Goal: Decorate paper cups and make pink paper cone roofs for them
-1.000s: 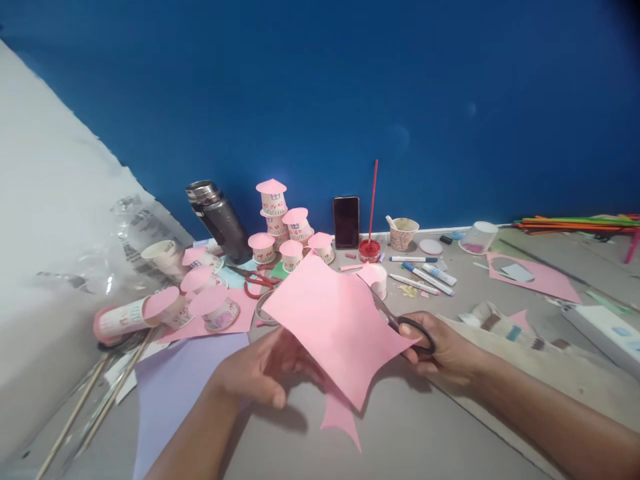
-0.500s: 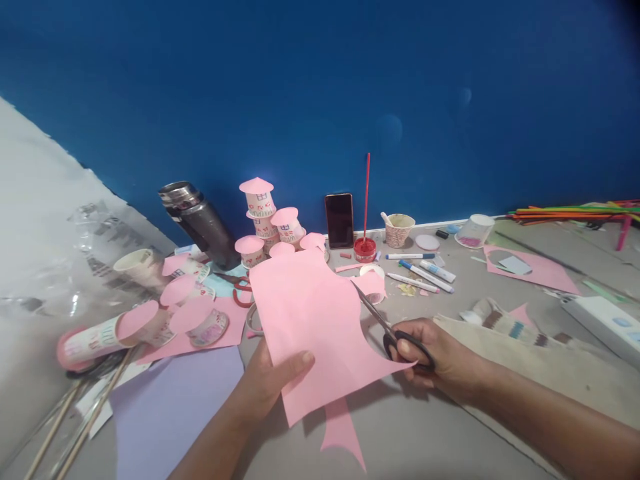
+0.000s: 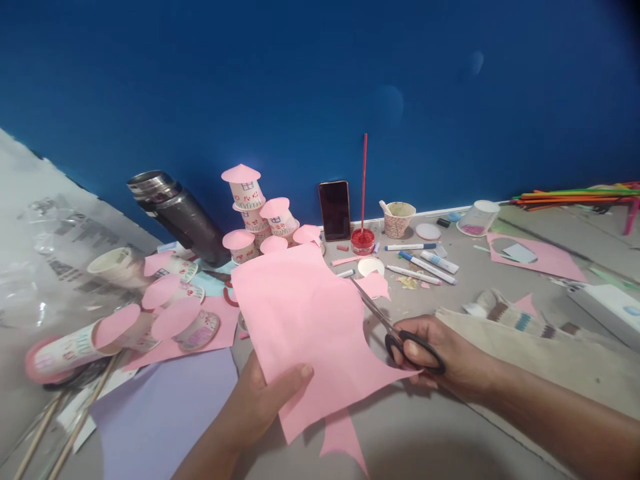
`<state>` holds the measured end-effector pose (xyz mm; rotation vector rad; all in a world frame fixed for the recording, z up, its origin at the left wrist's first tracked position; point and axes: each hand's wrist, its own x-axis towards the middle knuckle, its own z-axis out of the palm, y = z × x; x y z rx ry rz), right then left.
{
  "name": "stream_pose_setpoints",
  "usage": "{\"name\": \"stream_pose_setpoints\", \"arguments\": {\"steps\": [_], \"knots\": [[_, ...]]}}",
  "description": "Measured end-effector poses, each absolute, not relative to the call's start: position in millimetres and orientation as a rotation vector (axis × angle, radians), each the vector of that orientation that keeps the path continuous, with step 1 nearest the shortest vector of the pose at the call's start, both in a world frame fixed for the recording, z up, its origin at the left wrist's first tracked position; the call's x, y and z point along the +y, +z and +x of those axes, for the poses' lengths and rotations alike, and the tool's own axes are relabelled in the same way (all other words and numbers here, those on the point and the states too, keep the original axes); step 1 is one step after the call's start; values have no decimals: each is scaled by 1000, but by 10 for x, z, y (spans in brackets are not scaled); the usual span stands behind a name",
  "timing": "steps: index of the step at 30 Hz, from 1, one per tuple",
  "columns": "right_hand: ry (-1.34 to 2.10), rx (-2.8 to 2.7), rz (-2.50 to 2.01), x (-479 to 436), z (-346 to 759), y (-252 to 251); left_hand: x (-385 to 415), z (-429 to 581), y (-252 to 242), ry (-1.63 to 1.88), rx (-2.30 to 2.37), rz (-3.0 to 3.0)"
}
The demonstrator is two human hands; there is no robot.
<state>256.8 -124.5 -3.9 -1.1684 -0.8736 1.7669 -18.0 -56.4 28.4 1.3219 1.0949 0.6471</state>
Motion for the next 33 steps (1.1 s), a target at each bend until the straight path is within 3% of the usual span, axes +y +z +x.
{"name": "stream_pose_setpoints", "arguments": {"steps": [33], "knots": [[1782, -940, -1132, -1238, 2615, -101, -549, -245, 337, 579, 1112, 1250]]}}
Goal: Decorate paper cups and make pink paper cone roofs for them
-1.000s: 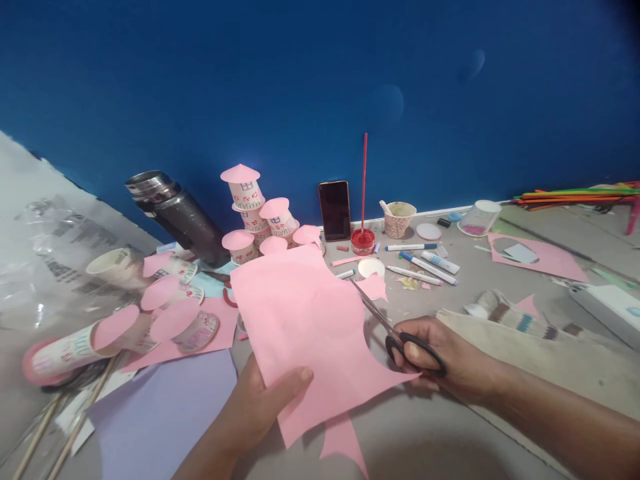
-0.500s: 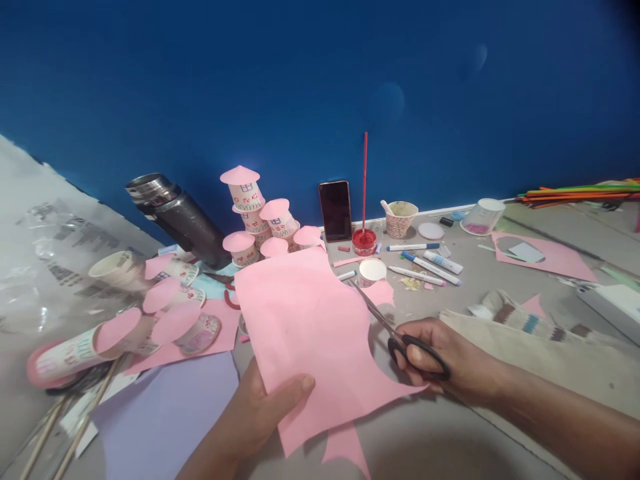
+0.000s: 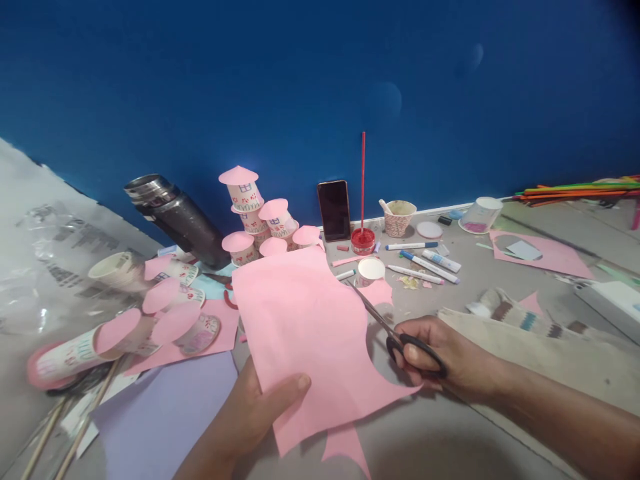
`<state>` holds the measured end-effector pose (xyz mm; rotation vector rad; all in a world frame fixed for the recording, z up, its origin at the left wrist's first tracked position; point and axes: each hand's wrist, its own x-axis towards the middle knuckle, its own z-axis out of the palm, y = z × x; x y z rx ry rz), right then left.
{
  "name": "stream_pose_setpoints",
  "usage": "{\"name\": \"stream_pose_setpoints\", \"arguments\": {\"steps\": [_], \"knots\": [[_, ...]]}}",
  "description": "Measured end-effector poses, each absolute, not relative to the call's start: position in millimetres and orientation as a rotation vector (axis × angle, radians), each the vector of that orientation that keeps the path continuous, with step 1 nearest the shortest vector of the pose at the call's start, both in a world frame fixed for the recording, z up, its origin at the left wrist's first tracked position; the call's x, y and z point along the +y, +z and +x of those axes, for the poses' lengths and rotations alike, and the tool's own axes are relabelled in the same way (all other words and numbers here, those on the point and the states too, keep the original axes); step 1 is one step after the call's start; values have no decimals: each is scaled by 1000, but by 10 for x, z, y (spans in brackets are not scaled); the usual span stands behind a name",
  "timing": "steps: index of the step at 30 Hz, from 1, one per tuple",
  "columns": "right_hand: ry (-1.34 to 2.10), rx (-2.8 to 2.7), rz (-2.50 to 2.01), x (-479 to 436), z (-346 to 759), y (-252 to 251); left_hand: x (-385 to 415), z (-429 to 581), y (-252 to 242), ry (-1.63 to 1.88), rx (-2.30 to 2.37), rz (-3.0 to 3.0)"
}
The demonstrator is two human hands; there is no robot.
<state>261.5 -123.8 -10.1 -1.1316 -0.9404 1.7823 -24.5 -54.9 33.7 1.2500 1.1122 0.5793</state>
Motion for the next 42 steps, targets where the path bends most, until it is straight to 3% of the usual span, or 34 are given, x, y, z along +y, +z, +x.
{"name": "stream_pose_setpoints", "arguments": {"steps": [42], "knots": [[1848, -1049, -1172, -1294, 2647, -62, -500, -347, 417, 662, 1183, 1111]]}}
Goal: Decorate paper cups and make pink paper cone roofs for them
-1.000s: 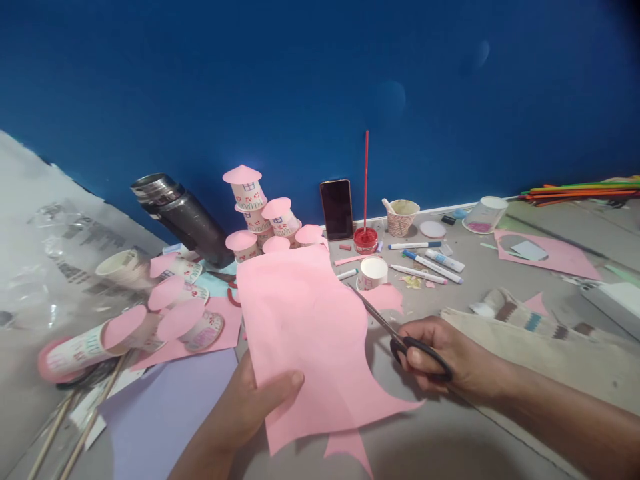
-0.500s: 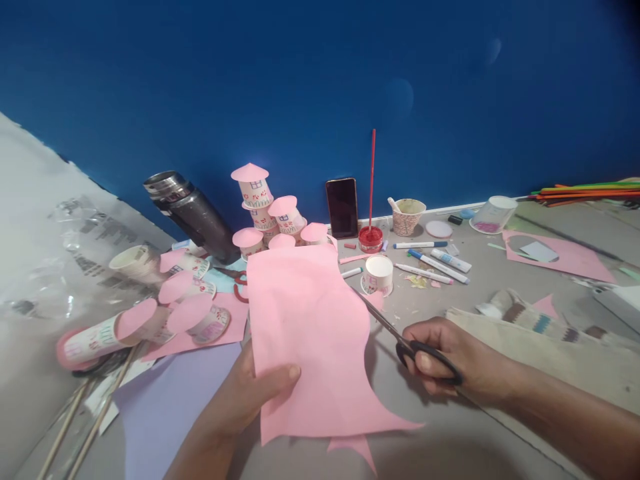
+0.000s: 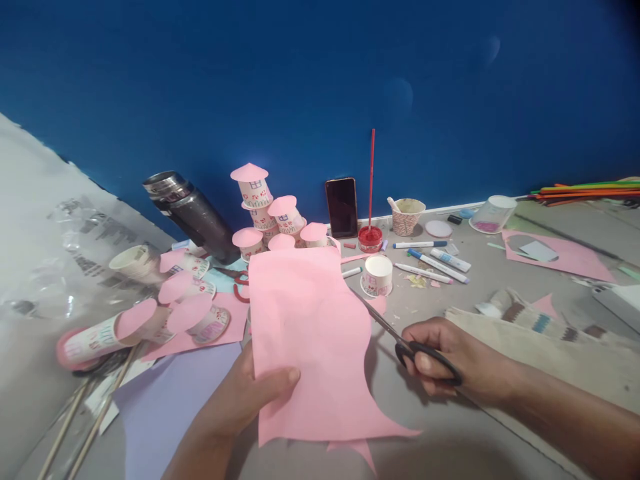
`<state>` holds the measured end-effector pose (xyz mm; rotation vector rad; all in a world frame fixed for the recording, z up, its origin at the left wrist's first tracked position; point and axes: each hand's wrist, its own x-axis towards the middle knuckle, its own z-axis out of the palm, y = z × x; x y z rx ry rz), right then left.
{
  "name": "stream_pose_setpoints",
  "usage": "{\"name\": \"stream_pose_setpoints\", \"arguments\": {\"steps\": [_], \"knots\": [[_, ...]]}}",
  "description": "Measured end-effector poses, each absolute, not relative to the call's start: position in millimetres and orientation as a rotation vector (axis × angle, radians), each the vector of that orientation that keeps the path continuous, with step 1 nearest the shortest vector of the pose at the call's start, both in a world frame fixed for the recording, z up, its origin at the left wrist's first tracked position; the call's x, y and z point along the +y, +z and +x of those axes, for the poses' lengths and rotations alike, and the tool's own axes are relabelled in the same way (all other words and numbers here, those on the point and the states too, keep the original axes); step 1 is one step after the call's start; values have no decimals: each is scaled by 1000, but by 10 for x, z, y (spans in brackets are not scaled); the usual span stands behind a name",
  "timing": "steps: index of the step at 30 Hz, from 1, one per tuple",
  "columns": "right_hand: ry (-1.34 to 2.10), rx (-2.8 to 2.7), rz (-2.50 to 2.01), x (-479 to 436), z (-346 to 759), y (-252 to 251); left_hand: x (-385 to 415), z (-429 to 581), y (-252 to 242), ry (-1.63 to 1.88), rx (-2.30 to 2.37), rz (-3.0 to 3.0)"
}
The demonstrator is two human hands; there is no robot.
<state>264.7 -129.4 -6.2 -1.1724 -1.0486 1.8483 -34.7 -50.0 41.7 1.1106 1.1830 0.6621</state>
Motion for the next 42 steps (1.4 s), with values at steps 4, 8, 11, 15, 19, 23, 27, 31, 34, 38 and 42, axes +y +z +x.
{"name": "stream_pose_setpoints", "arguments": {"steps": [4, 8, 11, 15, 19, 23, 27, 31, 34, 38, 42], "knots": [[1850, -1042, -1113, -1302, 2651, -86, -494, -354, 420, 655, 1175, 1120], [1860, -1025, -1078, -1304, 2645, -79, -492, -356, 416, 639, 1144, 1133], [1866, -1013, -1092, -1295, 2635, -49, -491, -351, 412, 643, 1129, 1139], [1868, -1016, -1085, -1285, 2630, -38, -489, -349, 409, 619, 1142, 1166], [1861, -1014, -1096, -1291, 2631, -57, -490, -351, 411, 618, 1137, 1186], [1866, -1007, -1111, -1288, 2624, -57, -489, -367, 395, 617, 1139, 1186], [1871, -995, -1111, -1286, 2619, -47, -490, -386, 363, 637, 1143, 1204], [1876, -975, -1099, -1287, 2612, -29, -501, -390, 351, 644, 1175, 1214], [1886, -966, -1081, -1284, 2606, -22, -510, -388, 352, 641, 1182, 1199], [1894, -966, -1066, -1282, 2606, -24, -514, -379, 356, 630, 1166, 1207], [1884, -980, -1060, -1279, 2604, -24, -512, -360, 375, 643, 1161, 1205]]}}
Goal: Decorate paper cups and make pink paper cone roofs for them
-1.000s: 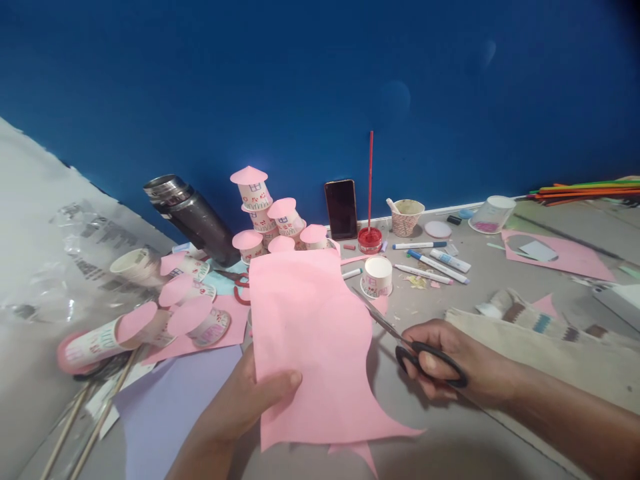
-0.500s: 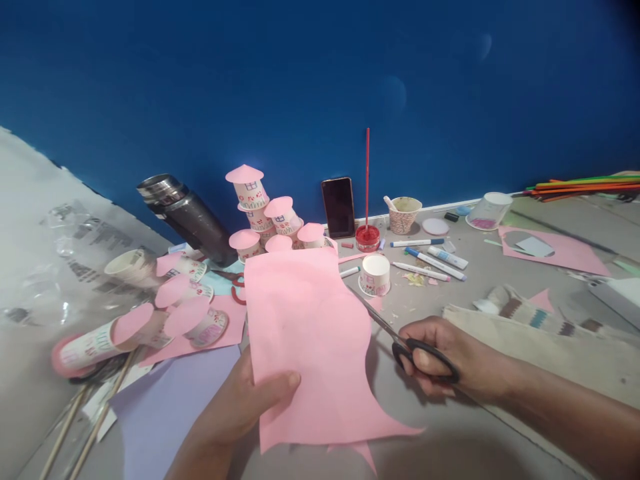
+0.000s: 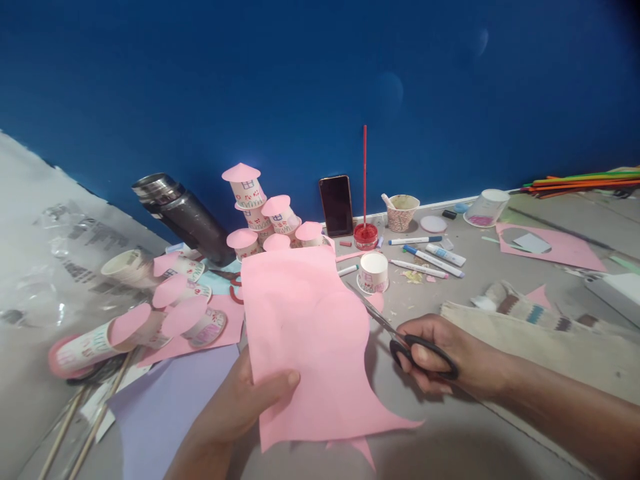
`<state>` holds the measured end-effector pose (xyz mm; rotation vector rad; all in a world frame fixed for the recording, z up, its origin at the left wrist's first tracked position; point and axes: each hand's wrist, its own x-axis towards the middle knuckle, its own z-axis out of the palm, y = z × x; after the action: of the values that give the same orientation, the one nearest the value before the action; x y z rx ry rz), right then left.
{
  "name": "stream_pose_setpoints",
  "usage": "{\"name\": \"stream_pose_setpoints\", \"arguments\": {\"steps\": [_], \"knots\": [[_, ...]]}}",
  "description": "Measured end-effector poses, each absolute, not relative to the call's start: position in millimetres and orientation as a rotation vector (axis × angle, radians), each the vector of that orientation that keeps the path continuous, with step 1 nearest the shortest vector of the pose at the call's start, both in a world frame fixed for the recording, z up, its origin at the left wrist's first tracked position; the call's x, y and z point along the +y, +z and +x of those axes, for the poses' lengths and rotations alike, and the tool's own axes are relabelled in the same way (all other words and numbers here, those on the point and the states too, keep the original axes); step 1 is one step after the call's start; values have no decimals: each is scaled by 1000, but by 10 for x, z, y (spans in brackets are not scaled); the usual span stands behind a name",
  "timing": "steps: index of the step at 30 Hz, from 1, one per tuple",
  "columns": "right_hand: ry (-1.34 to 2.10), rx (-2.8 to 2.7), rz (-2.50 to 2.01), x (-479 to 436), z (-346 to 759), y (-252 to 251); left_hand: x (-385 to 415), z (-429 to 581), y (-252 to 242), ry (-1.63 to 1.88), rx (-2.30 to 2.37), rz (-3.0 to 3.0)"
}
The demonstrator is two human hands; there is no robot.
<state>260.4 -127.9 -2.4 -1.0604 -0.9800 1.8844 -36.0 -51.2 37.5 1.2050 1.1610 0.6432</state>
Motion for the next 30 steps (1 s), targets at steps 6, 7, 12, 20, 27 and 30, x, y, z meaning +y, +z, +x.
{"name": "stream_pose_setpoints", "arguments": {"steps": [6, 7, 12, 20, 27, 30], "knots": [[1878, -968, -1081, -1271, 2585, 6, -504, -352, 397, 627, 1163, 1184], [1881, -965, -1089, -1269, 2582, 14, -502, -354, 394, 627, 1161, 1181], [1884, -966, -1098, -1263, 2584, 24, -495, -366, 371, 635, 1166, 1177], [1888, -981, -1062, -1287, 2597, -47, -513, -368, 378, 664, 1159, 1141], [1893, -994, -1098, -1289, 2619, -74, -532, -342, 422, 670, 1143, 1089], [1901, -997, -1105, -1296, 2628, -74, -530, -350, 422, 665, 1147, 1079]]}}
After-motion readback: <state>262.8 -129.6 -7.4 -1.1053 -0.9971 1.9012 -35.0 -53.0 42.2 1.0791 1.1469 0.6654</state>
